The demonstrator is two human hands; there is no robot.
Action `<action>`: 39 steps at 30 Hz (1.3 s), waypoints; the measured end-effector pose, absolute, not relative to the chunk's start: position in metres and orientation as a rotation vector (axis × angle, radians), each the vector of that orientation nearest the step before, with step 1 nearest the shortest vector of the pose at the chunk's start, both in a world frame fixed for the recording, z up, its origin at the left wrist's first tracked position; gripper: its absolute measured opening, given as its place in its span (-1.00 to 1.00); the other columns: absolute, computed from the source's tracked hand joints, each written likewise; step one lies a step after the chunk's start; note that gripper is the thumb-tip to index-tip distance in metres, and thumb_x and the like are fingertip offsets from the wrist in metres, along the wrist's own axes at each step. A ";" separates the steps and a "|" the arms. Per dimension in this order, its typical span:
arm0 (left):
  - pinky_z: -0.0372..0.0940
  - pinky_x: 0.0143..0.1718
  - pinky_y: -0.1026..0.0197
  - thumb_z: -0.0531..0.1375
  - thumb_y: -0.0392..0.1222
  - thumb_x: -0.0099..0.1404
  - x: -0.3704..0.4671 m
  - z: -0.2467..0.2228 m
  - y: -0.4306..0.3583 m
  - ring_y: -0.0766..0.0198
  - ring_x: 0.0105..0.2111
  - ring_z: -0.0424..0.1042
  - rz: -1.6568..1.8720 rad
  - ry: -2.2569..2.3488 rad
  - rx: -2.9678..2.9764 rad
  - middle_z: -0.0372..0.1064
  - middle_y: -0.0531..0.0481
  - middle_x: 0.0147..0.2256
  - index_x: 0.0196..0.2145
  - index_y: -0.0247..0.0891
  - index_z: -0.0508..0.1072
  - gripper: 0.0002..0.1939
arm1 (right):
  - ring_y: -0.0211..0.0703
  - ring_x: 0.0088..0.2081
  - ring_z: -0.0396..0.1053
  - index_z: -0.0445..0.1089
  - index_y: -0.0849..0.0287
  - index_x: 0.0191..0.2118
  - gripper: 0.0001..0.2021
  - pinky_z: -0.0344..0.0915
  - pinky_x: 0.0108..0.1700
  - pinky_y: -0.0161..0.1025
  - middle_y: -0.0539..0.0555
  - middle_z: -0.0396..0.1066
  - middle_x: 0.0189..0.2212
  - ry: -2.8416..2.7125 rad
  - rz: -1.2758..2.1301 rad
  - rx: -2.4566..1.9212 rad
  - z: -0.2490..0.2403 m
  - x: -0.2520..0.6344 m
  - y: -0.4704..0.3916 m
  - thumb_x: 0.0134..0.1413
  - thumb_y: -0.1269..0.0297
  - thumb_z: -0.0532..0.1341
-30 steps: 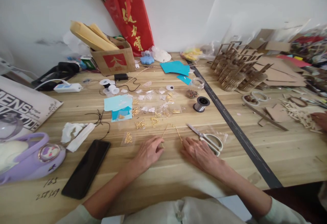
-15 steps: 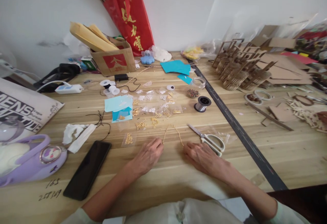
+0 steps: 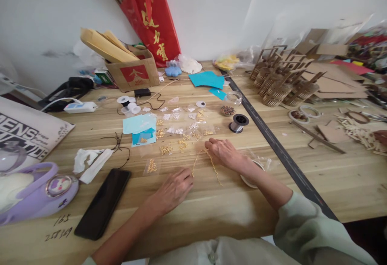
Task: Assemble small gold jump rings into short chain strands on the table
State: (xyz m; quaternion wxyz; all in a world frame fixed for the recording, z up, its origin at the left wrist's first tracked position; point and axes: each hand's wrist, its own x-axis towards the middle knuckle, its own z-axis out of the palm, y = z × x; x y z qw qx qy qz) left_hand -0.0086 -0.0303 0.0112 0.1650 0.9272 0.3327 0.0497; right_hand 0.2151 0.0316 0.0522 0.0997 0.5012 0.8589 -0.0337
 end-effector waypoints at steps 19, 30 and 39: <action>0.24 -0.28 0.20 -0.03 -0.28 0.40 -0.016 -0.002 -0.032 0.25 -0.30 0.32 0.315 0.974 2.662 0.32 -0.04 -0.31 -0.35 -0.29 0.36 -0.78 | -0.17 -0.29 0.38 0.29 0.25 -0.15 -0.78 0.04 -0.36 -0.29 0.16 0.39 -0.25 2.580 -0.086 1.551 0.020 0.199 0.051 0.28 0.47 -0.07; 0.21 -0.32 0.22 -0.02 -0.28 0.40 -0.017 -0.001 -0.032 0.27 -0.33 0.30 0.291 0.885 2.668 0.30 -0.04 -0.34 -0.40 -0.29 0.37 -0.75 | -0.21 -0.33 0.35 0.29 0.22 -0.19 -0.80 -0.06 -0.41 -0.27 0.13 0.39 -0.25 2.581 -0.130 1.598 0.025 0.210 0.052 0.30 0.38 -0.07; 0.22 -0.29 0.24 0.01 -0.28 0.38 -0.016 0.003 -0.030 0.27 -0.32 0.31 0.301 0.880 2.635 0.31 -0.03 -0.33 -0.38 -0.29 0.36 -0.80 | -0.27 -0.41 0.34 0.26 0.19 -0.31 -0.83 -0.07 -0.41 -0.28 0.05 0.40 -0.37 2.661 -0.167 1.550 0.056 0.228 0.009 0.30 0.34 0.00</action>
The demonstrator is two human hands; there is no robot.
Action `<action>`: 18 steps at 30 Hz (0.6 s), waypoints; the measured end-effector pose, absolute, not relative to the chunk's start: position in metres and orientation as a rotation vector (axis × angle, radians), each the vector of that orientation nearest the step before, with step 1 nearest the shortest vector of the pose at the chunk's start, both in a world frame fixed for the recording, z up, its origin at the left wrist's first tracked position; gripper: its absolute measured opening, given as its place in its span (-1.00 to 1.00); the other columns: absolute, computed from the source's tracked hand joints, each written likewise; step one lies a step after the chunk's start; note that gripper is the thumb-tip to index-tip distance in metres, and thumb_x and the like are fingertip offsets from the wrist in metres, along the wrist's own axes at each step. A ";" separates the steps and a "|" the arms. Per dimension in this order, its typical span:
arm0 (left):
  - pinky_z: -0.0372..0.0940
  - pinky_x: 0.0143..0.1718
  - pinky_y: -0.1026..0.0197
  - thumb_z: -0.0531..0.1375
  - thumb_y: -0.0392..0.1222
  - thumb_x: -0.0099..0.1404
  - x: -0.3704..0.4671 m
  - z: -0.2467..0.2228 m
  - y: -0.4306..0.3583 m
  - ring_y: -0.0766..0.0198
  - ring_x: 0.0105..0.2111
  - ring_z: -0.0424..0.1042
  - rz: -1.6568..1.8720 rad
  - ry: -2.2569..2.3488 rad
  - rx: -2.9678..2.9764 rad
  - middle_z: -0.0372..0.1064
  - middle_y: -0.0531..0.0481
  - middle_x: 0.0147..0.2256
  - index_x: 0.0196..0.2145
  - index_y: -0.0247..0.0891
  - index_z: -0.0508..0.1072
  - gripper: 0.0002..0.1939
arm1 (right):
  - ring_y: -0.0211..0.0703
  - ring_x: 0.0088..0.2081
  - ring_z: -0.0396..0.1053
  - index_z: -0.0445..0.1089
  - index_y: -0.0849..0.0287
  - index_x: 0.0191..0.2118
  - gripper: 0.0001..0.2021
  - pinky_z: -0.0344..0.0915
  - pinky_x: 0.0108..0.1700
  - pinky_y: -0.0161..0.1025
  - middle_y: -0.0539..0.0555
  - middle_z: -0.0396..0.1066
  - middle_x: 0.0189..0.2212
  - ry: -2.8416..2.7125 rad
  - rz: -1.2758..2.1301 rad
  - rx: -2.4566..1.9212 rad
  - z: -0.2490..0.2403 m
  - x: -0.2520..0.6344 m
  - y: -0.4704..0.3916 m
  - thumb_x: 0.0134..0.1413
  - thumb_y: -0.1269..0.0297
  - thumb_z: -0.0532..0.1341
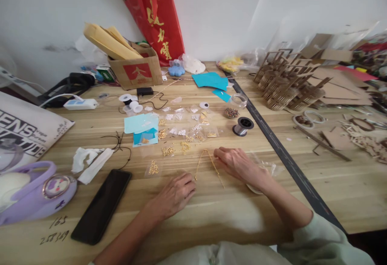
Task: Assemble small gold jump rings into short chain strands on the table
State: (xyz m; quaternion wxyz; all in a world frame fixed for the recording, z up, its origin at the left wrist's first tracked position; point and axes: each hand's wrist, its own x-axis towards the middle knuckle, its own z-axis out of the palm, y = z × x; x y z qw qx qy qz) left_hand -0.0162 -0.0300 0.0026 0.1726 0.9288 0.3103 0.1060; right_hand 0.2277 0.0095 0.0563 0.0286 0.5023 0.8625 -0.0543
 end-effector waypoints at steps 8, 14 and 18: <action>0.23 -0.29 0.22 0.01 -0.24 0.39 -0.014 -0.002 -0.028 0.27 -0.32 0.31 0.350 0.902 2.613 0.33 -0.04 -0.34 -0.36 -0.28 0.40 -0.78 | -0.12 -0.42 0.38 0.29 0.18 -0.36 -0.86 -0.05 -0.45 -0.23 0.06 0.41 -0.47 2.558 -0.021 1.422 0.033 0.236 -0.024 0.23 0.32 0.07; 0.23 -0.32 0.22 0.01 -0.23 0.39 -0.013 -0.005 -0.027 0.26 -0.32 0.31 0.349 0.937 2.601 0.33 -0.04 -0.34 -0.37 -0.27 0.40 -0.77 | -0.15 -0.46 0.34 0.27 0.17 -0.30 -0.88 -0.09 -0.45 -0.19 0.05 0.39 -0.48 2.603 0.044 1.487 0.026 0.233 -0.036 0.25 0.37 0.03; 0.24 -0.31 0.22 0.02 -0.25 0.38 -0.012 -0.006 -0.027 0.26 -0.30 0.32 0.329 0.938 2.606 0.33 -0.04 -0.32 -0.36 -0.27 0.39 -0.81 | -0.14 -0.46 0.35 0.26 0.18 -0.29 -0.87 -0.10 -0.46 -0.18 0.08 0.40 -0.46 2.596 0.041 1.551 0.027 0.230 -0.039 0.23 0.46 0.01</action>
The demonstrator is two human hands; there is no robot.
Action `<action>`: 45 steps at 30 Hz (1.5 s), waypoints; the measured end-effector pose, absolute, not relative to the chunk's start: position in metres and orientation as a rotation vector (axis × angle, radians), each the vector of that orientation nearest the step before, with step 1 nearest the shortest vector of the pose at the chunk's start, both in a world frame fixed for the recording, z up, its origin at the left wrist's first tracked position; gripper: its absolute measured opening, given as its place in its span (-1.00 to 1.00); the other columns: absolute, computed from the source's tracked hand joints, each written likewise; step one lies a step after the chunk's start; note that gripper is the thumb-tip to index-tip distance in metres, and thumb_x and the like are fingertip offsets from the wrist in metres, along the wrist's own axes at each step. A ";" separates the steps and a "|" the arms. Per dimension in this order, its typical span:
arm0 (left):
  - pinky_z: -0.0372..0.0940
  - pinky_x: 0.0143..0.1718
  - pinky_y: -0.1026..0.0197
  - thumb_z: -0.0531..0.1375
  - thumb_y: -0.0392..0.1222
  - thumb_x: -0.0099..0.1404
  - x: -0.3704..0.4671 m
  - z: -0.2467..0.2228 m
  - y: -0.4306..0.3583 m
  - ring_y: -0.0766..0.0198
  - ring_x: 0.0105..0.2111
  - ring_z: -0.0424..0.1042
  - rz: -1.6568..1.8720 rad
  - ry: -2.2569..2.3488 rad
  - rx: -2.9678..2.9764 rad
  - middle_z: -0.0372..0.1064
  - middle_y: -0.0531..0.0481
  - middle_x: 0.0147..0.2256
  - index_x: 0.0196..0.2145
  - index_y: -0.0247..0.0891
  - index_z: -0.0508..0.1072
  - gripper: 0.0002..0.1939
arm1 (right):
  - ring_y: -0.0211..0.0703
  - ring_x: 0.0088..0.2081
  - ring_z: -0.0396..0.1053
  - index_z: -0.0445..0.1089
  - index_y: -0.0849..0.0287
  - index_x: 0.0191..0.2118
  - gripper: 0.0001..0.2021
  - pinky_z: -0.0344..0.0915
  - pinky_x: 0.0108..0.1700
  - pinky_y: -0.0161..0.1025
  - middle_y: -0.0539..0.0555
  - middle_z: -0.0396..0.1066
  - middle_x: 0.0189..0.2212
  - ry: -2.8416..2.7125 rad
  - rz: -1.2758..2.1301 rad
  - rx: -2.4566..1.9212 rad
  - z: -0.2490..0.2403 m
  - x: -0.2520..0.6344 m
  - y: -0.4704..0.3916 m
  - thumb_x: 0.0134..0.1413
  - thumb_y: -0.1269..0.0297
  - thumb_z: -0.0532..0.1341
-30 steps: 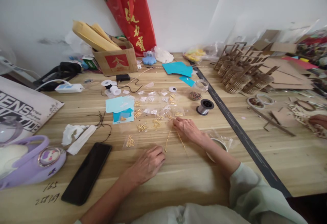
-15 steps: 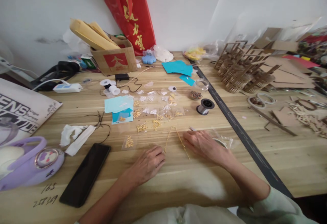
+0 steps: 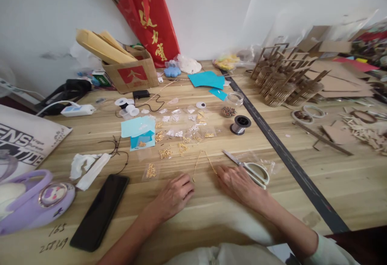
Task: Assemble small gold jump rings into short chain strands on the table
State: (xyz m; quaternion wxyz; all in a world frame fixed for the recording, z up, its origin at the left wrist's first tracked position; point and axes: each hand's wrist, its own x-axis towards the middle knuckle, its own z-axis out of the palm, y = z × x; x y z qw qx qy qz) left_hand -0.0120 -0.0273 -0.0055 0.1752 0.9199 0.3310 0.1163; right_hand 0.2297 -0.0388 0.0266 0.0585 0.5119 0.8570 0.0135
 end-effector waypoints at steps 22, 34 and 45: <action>0.25 -0.32 0.27 0.11 -0.30 0.31 -0.014 0.002 -0.023 0.29 -0.35 0.35 0.434 0.878 2.486 0.38 -0.03 -0.38 -0.36 -0.30 0.42 -0.88 | -0.17 -0.48 0.32 0.28 0.21 -0.32 -0.89 -0.14 -0.46 -0.23 0.07 0.38 -0.50 2.585 -0.108 1.488 0.026 0.237 -0.040 0.23 0.39 0.04; 0.23 -0.32 0.26 0.12 -0.26 0.33 -0.019 0.004 -0.022 0.28 -0.34 0.33 0.382 0.867 2.537 0.36 -0.05 -0.36 -0.31 -0.31 0.45 -0.87 | -0.19 -0.37 0.32 0.24 0.18 -0.32 -0.91 -0.07 -0.42 -0.23 0.06 0.35 -0.39 2.760 -0.281 1.378 0.031 0.213 -0.039 0.21 0.43 0.05; 0.21 -0.31 0.25 0.04 -0.28 0.37 -0.015 -0.002 -0.026 0.29 -0.35 0.31 0.394 0.877 2.653 0.35 -0.03 -0.36 -0.39 -0.31 0.39 -0.80 | -0.09 -0.18 0.32 0.26 0.19 -0.23 -0.80 0.07 -0.36 -0.27 0.13 0.35 -0.23 2.723 -0.177 1.332 0.052 0.204 -0.019 0.10 0.61 0.04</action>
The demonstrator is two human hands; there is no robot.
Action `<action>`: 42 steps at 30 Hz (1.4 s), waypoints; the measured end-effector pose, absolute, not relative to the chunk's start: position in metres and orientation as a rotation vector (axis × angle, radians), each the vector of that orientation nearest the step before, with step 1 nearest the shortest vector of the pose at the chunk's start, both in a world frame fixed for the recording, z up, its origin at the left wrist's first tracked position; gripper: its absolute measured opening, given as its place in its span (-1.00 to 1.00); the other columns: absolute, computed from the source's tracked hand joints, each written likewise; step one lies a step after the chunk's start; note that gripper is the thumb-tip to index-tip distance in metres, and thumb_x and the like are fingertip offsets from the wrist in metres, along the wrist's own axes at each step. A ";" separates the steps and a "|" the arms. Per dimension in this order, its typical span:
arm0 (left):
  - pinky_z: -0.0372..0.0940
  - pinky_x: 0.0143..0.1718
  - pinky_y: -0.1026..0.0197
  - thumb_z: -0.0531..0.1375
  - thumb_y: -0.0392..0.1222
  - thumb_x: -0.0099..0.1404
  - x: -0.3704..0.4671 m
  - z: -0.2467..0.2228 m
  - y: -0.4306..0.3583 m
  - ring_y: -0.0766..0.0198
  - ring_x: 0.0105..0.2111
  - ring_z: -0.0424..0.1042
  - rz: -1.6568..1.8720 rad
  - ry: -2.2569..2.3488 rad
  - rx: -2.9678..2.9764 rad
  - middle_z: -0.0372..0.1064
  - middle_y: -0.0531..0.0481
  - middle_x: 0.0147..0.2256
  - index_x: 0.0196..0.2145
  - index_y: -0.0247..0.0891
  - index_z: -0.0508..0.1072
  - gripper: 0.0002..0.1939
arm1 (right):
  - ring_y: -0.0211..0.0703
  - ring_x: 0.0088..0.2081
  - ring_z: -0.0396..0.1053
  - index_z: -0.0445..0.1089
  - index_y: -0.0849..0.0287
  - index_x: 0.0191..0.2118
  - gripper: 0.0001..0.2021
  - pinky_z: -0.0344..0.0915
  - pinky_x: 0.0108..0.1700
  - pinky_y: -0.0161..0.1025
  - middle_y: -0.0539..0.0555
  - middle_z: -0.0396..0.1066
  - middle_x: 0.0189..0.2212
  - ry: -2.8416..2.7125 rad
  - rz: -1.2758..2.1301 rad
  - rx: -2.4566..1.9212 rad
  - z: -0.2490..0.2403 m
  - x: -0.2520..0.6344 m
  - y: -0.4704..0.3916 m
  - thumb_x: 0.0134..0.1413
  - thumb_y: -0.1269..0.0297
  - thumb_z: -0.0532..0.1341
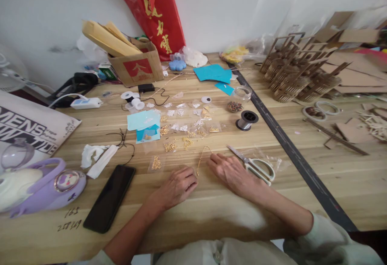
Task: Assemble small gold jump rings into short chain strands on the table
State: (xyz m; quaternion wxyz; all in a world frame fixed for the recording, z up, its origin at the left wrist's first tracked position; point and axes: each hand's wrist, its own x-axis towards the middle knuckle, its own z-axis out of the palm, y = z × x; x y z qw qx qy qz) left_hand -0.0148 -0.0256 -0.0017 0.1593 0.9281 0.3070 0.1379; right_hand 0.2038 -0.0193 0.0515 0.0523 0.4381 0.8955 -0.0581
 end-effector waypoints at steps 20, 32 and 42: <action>0.19 -0.33 0.22 0.02 -0.27 0.39 -0.019 0.000 -0.027 0.27 -0.33 0.29 0.349 0.858 2.747 0.32 -0.02 -0.36 -0.41 -0.30 0.39 -0.77 | -0.10 -0.27 0.37 0.32 0.21 -0.17 -0.82 0.16 -0.42 -0.26 0.16 0.39 -0.23 2.691 -0.003 1.294 0.023 0.186 0.039 0.18 0.54 0.05; 0.19 -0.35 0.24 0.03 -0.29 0.37 -0.017 0.001 -0.028 0.29 -0.36 0.29 0.413 0.845 2.728 0.32 -0.02 -0.37 -0.40 -0.30 0.38 -0.80 | -0.08 -0.25 0.38 0.32 0.21 -0.14 -0.78 0.16 -0.41 -0.24 0.16 0.39 -0.23 2.701 -0.018 1.345 0.027 0.185 0.038 0.17 0.55 0.03; 0.19 -0.34 0.24 0.03 -0.29 0.38 -0.019 -0.002 -0.028 0.29 -0.36 0.29 0.381 0.840 2.749 0.31 -0.02 -0.36 -0.40 -0.30 0.37 -0.79 | -0.22 -0.36 0.31 0.31 0.22 -0.20 -0.81 -0.05 -0.44 -0.27 0.12 0.37 -0.25 2.672 -0.032 1.424 0.034 0.202 0.036 0.23 0.53 -0.01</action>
